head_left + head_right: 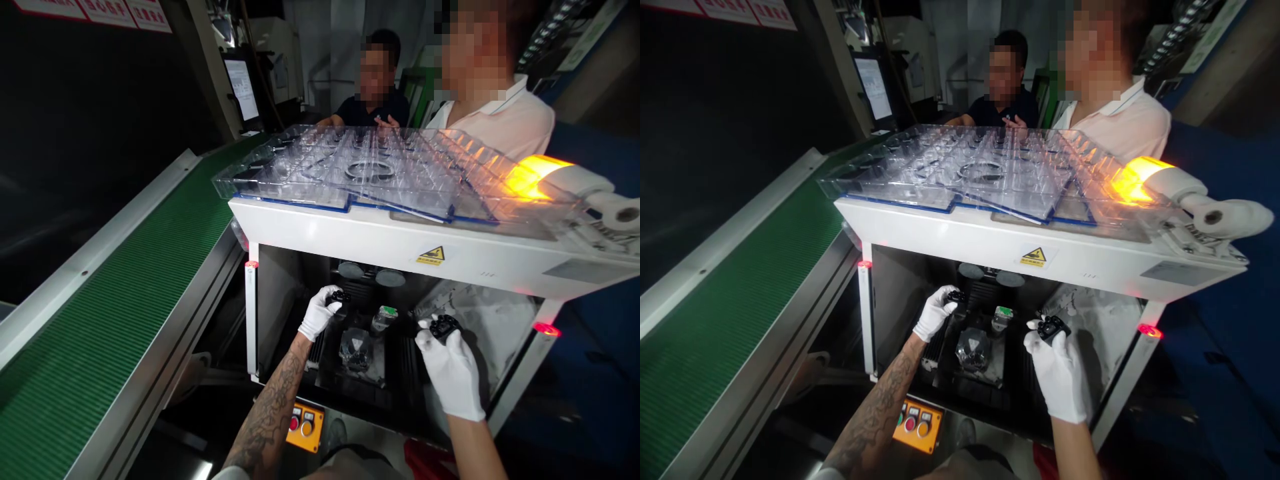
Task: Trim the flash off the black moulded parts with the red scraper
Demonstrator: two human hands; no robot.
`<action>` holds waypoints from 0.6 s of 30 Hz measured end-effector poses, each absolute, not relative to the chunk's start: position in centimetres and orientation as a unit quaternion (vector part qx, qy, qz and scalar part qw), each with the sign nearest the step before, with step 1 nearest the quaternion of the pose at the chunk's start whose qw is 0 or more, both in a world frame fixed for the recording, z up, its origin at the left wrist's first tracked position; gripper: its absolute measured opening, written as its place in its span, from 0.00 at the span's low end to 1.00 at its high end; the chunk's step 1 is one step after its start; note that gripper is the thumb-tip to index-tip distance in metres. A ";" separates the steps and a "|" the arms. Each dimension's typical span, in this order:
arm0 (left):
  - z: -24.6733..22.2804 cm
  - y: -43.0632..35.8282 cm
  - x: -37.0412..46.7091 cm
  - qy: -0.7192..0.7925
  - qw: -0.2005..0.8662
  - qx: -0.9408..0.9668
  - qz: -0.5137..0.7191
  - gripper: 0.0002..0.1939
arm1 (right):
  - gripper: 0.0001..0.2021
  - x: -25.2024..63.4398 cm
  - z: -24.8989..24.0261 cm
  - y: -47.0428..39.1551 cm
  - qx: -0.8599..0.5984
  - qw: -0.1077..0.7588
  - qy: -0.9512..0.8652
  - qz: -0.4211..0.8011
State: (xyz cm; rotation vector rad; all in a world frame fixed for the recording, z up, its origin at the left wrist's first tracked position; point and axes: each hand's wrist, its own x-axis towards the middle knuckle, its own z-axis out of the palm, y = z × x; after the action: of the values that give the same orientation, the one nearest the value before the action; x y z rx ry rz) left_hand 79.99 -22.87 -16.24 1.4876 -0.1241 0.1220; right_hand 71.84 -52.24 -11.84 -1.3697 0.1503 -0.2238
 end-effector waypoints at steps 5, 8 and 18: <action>-14.7 -22.2 79.1 -0.064 0.720 0.690 0.044 0.27 | 0.16 70.6 -12.3 -50.7 -0.689 0.720 0.044 -0.074; -12.8 -23.0 76.2 -0.019 0.654 0.745 0.129 0.26 | 0.13 69.8 -11.7 -48.7 -0.644 0.762 0.049 -0.040; -8.5 -34.4 69.5 -0.031 0.659 0.750 0.043 0.14 | 0.29 69.4 -9.5 -42.4 -0.426 0.902 0.068 -0.016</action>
State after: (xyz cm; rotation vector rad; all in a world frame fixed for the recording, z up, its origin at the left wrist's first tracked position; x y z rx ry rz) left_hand 69.54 -34.43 -8.47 1.6979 -0.0698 0.0981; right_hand 69.38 -42.36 -9.52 -0.8812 0.1397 -0.0340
